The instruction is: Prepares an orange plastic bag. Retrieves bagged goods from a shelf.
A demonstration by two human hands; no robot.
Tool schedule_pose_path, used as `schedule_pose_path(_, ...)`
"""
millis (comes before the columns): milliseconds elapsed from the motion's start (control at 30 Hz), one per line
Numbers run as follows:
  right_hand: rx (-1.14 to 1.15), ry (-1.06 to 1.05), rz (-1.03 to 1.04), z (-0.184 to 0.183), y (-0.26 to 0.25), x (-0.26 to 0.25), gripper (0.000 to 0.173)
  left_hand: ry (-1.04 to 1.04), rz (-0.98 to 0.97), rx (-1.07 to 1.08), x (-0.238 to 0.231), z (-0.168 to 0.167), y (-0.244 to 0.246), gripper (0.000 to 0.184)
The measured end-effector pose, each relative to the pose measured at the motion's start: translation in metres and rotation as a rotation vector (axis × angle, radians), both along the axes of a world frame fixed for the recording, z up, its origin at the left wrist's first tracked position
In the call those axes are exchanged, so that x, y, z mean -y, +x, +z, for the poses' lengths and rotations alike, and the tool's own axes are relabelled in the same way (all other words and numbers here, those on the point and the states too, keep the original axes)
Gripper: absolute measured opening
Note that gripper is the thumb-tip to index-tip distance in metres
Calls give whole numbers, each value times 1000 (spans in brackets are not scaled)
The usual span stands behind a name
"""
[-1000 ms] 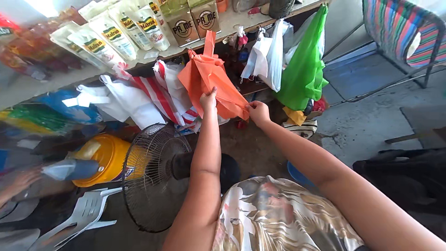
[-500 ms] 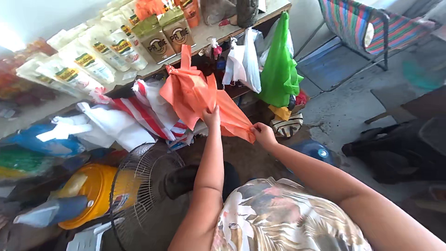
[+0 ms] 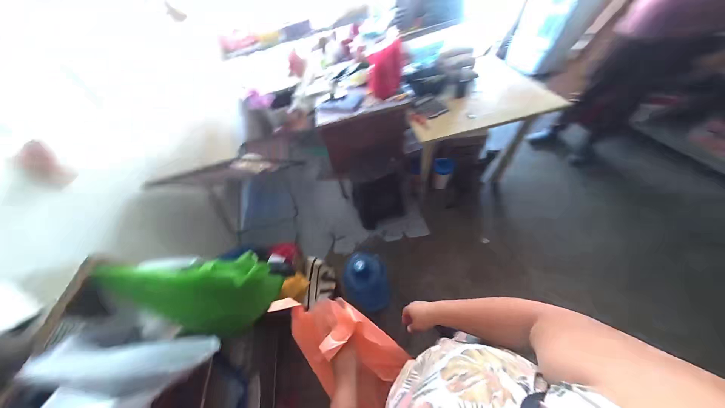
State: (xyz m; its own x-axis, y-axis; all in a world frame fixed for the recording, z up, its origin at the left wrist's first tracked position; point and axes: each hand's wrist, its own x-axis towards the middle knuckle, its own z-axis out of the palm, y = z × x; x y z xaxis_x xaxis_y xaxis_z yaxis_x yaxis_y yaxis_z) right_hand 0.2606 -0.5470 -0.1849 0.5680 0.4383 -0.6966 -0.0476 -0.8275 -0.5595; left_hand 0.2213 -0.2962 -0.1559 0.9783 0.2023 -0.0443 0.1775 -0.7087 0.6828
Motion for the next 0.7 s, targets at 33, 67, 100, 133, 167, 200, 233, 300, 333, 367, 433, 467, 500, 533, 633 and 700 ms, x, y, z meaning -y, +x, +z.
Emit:
schedule_pose_path(33,-21,12,-114,8,-2,23,39,-89,-94,-26,28,0,-2,40)
schedule_pose_path(67,-17,44,-256,17,-4,45,39,-181,-187,-69,54,4,-2,33)
schedule_pose_path(100,-6,97,-411,25,-4,68,41,-221,-303,-124,80,10,0,26)
schedule_pose_path(133,0,163,-571,30,-4,91,42,-218,-429,-179,104,14,4,23)
schedule_pose_path(167,-8,243,-733,35,-5,111,45,-193,-550,-208,126,17,8,24)
schedule_pose_path(200,-50,339,-885,42,-8,130,48,-154,-655,-208,148,19,12,27)
schedule_pose_path(233,-121,443,-1003,55,-12,148,53,-116,-742,-210,170,23,15,32)
schedule_pose_path(300,-227,616,-1076,74,-24,183,62,-44,-894,-213,214,27,22,40)
schedule_pose_path(333,-222,623,-1037,80,-29,200,59,-12,-961,-205,238,27,25,42)
schedule_pose_path(367,-179,582,-977,83,-34,218,50,22,-1017,-220,264,28,27,45)
schedule_pose_path(433,-72,420,-845,77,-38,261,39,59,-1099,-236,319,24,32,46)
schedule_pose_path(467,-13,350,-823,71,-40,286,38,72,-1131,-231,349,22,33,42)
schedule_pose_path(500,36,310,-832,65,-44,312,37,73,-1166,-217,378,19,34,37)
schedule_pose_path(533,74,291,-859,60,-48,338,36,64,-1211,-200,405,18,35,34)
schedule_pose_path(633,125,265,-965,61,-62,408,36,-41,-1318,-287,472,30,37,38)
schedule_pose_path(700,154,262,-1063,65,-71,448,34,-224,-1260,-491,511,35,40,46)
